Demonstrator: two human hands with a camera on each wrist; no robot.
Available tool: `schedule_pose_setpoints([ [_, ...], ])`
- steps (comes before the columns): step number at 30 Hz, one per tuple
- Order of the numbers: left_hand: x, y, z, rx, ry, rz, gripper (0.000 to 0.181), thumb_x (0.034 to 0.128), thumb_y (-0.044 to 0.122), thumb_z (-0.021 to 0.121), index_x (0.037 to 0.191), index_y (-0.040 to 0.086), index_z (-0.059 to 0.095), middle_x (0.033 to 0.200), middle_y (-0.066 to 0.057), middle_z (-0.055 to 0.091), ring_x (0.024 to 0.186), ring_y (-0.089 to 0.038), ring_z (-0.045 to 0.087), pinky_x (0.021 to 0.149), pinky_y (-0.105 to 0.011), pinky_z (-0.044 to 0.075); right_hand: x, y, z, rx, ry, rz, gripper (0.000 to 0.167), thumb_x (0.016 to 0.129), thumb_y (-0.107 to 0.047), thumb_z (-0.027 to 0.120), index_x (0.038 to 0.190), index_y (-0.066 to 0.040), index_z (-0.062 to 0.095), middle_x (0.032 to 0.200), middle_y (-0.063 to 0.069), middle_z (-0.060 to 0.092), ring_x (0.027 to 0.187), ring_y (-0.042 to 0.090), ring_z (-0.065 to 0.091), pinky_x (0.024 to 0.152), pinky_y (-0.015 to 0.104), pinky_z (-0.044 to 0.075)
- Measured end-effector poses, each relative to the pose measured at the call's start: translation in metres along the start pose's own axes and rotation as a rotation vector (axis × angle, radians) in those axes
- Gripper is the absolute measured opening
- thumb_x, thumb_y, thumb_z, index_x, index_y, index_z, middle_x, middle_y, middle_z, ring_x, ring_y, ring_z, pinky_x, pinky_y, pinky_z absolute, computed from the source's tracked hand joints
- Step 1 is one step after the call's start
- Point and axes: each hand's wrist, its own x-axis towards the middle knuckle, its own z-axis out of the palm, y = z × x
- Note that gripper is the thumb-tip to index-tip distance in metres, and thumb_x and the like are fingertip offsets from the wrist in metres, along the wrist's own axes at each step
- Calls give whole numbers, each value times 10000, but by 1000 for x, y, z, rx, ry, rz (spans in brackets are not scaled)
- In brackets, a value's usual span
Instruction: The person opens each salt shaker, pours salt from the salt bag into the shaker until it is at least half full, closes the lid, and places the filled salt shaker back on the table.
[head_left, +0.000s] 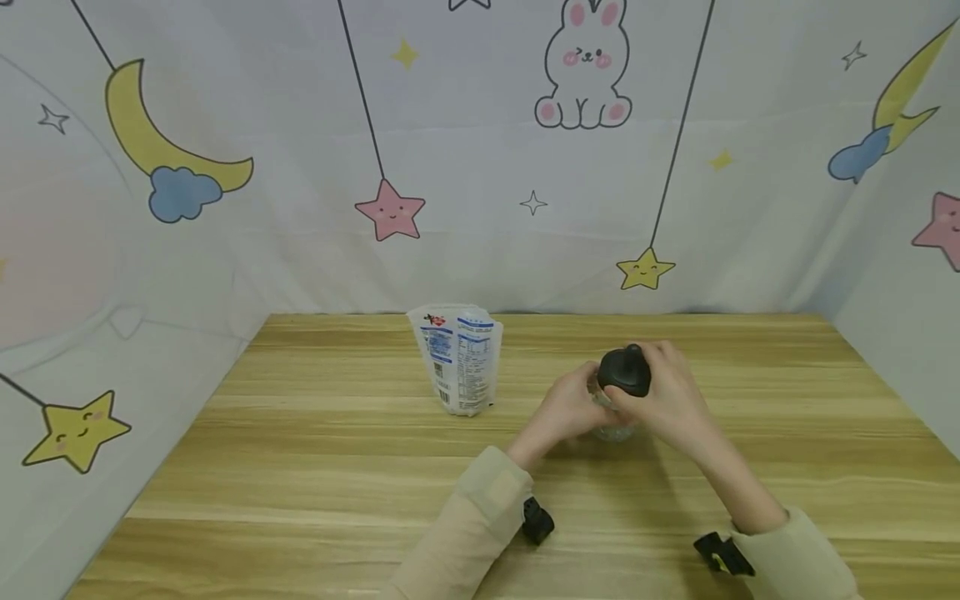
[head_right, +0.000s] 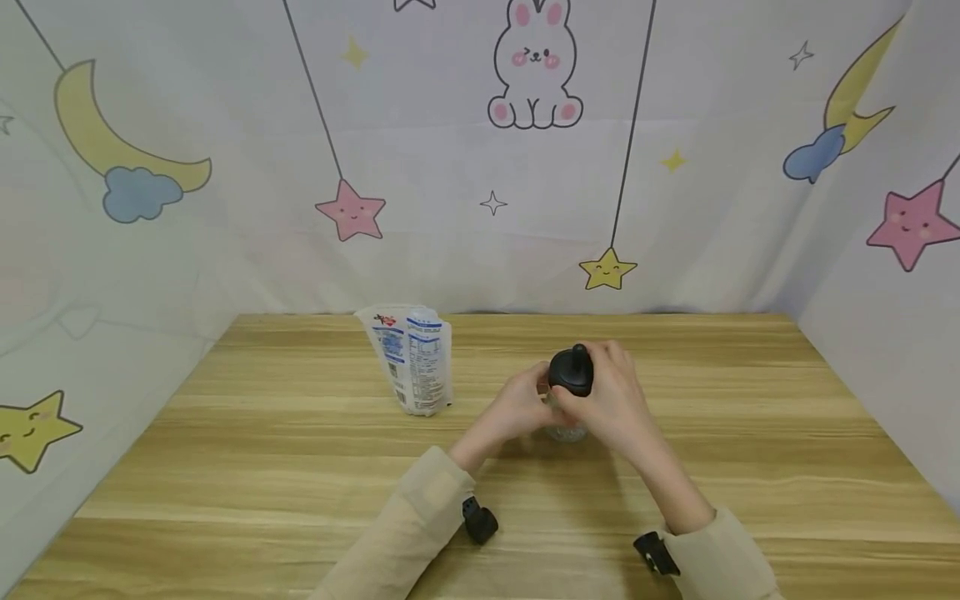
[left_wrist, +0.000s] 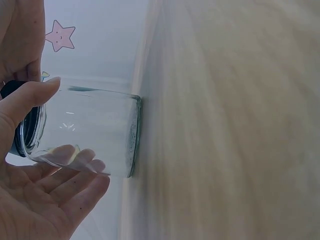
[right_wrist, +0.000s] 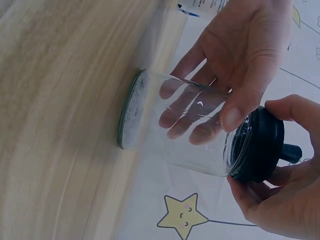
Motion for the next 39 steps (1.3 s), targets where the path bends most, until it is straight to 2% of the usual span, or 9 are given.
schedule_pose_setpoints([
  [10, 1, 0, 0, -9, -5, -9, 537, 748, 288, 805, 1224, 166, 588, 1232, -47, 652, 1148, -227, 604, 930, -371, 502, -1, 0, 0, 32, 1, -35, 598, 842, -130, 691, 1356, 58, 453, 1266, 272, 452, 1151, 420, 427, 883, 546, 433],
  [23, 1, 1, -1, -18, -9, -42, 594, 743, 313, 817, 1268, 186, 569, 1269, -44, 633, 1181, -232, 585, 948, -403, 495, -1, -1, -3, 70, -23, -27, 618, 834, -92, 653, 1396, 27, 424, 1291, 244, 441, 1169, 394, 437, 883, 513, 431],
  [31, -1, 2, -1, -36, -8, -37, 635, 737, 322, 824, 1297, 183, 558, 1264, -40, 622, 1163, -220, 577, 934, -377, 492, -2, -3, -6, 75, -5, -16, 620, 831, -97, 675, 1392, 10, 434, 1273, 239, 451, 1157, 392, 460, 895, 519, 439],
  [39, -1, 3, -1, -33, -8, -41, 654, 736, 320, 829, 1310, 184, 547, 1301, -45, 608, 1199, -239, 565, 962, -400, 486, -6, -4, -9, 75, 23, -12, 622, 825, -101, 697, 1381, 18, 447, 1258, 240, 470, 1155, 401, 481, 920, 535, 438],
])
